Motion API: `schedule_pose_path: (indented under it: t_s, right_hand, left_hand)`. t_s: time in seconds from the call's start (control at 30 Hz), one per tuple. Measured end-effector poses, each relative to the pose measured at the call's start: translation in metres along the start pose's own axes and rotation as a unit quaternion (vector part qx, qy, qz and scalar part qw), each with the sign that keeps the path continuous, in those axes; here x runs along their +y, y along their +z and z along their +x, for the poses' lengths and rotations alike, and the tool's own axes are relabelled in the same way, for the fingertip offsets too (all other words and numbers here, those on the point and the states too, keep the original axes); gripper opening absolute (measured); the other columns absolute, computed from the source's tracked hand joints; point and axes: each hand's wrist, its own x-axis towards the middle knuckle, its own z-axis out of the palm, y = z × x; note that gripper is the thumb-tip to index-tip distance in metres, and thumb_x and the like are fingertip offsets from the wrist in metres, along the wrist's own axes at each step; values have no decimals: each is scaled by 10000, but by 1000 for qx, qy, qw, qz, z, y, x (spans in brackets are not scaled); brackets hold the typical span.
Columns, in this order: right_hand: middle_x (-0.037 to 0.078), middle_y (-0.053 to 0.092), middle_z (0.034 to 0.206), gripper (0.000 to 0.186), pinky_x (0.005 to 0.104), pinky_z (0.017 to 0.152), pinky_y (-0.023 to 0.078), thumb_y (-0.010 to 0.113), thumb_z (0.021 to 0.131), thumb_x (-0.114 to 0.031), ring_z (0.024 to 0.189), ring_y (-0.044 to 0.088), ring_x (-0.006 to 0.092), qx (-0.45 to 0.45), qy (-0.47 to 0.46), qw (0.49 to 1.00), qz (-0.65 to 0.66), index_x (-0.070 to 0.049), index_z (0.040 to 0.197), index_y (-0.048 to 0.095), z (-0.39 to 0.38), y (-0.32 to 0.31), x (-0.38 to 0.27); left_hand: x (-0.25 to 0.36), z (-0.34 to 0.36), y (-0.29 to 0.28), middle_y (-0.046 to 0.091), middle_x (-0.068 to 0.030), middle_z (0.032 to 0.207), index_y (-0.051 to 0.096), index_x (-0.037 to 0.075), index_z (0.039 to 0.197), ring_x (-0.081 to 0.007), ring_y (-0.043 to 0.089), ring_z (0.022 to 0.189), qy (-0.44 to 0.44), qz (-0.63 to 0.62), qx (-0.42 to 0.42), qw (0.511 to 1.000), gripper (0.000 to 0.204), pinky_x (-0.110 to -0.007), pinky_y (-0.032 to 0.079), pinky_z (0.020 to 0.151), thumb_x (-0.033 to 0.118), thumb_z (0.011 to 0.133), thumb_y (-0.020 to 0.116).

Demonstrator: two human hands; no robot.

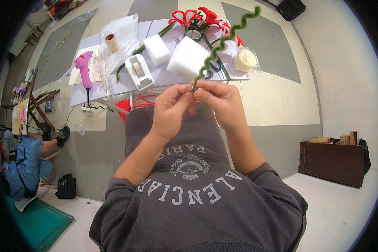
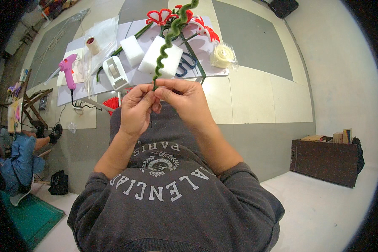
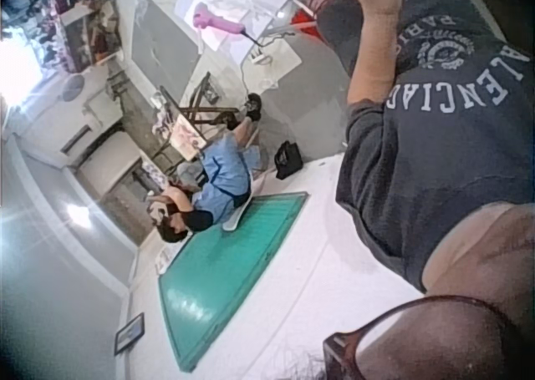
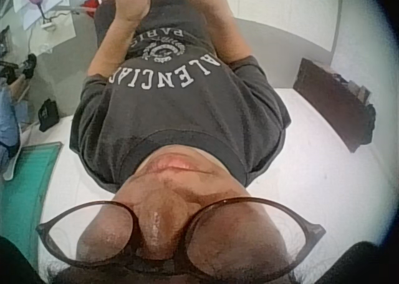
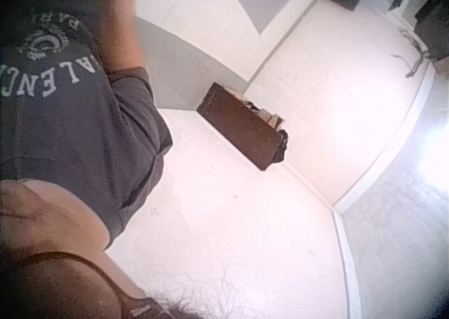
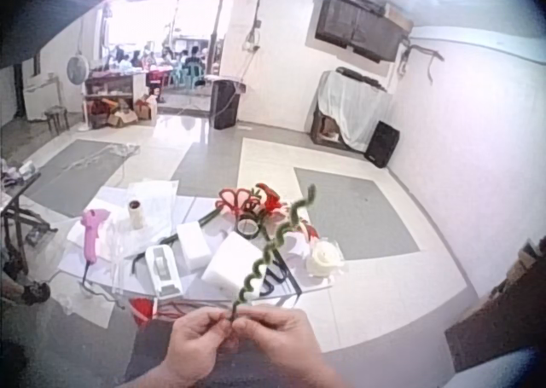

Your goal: The person twists a green wire to form a spiral stem and then inserts it into a foam block already containing several artificial flowers.

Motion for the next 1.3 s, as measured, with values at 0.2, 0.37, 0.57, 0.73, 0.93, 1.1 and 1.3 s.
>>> schedule_pose_path:
  t_s: [0.2,0.37,0.57,0.73,0.93,1.1,1.3]
  right_hand:
    - [74,644,759,117,237,652,485,623,795,-25,689,605,117,-101,17,994,-39,43,886,648,6,-16,3]
    - [44,621,770,96,217,620,454,652,778,-34,674,567,91,8,-90,984,-154,33,847,653,8,-12,16]
    - [30,592,762,107,208,594,426,692,744,-35,674,540,84,97,-80,988,-92,13,838,670,10,1,32]
    - [36,590,752,91,216,601,434,692,742,-36,680,541,86,72,-89,986,-118,11,818,675,10,0,30]
    - [42,595,756,100,226,615,434,683,752,-51,678,537,91,17,-71,984,-165,15,825,668,10,-11,20]
    - [38,587,753,109,222,603,423,667,775,-62,656,516,81,66,-84,976,-189,20,840,637,10,-10,27]
    - [25,583,738,111,213,603,419,672,782,-80,659,510,69,124,-111,977,-137,9,837,635,10,-1,27]
  left_hand:
    - [12,7,-18,547,-10,721,589,-15,956,-62,469,600,-109,-28,-105,988,121,-193,368,516,63,882,535]
    - [6,11,-11,557,-8,730,590,-12,933,-81,503,615,-31,93,-14,995,105,-216,406,533,59,856,582]
    - [-15,12,-9,621,-92,805,591,-9,919,-176,607,669,302,402,55,863,110,-272,487,597,-19,810,582]
    - [-12,7,-5,632,-103,825,595,-10,968,-171,622,713,278,432,62,855,156,-268,495,618,-28,816,563]
    - [1,5,-11,598,-45,807,577,-48,960,-98,568,705,43,260,-26,964,117,-232,476,664,19,873,537]
    - [-1,7,-6,631,-60,834,596,-19,975,-118,595,745,23,194,7,981,160,-246,480,670,9,817,595]
    - [-16,3,-6,623,-121,843,589,-15,933,-202,617,744,213,408,65,885,161,-277,484,664,-24,774,612]
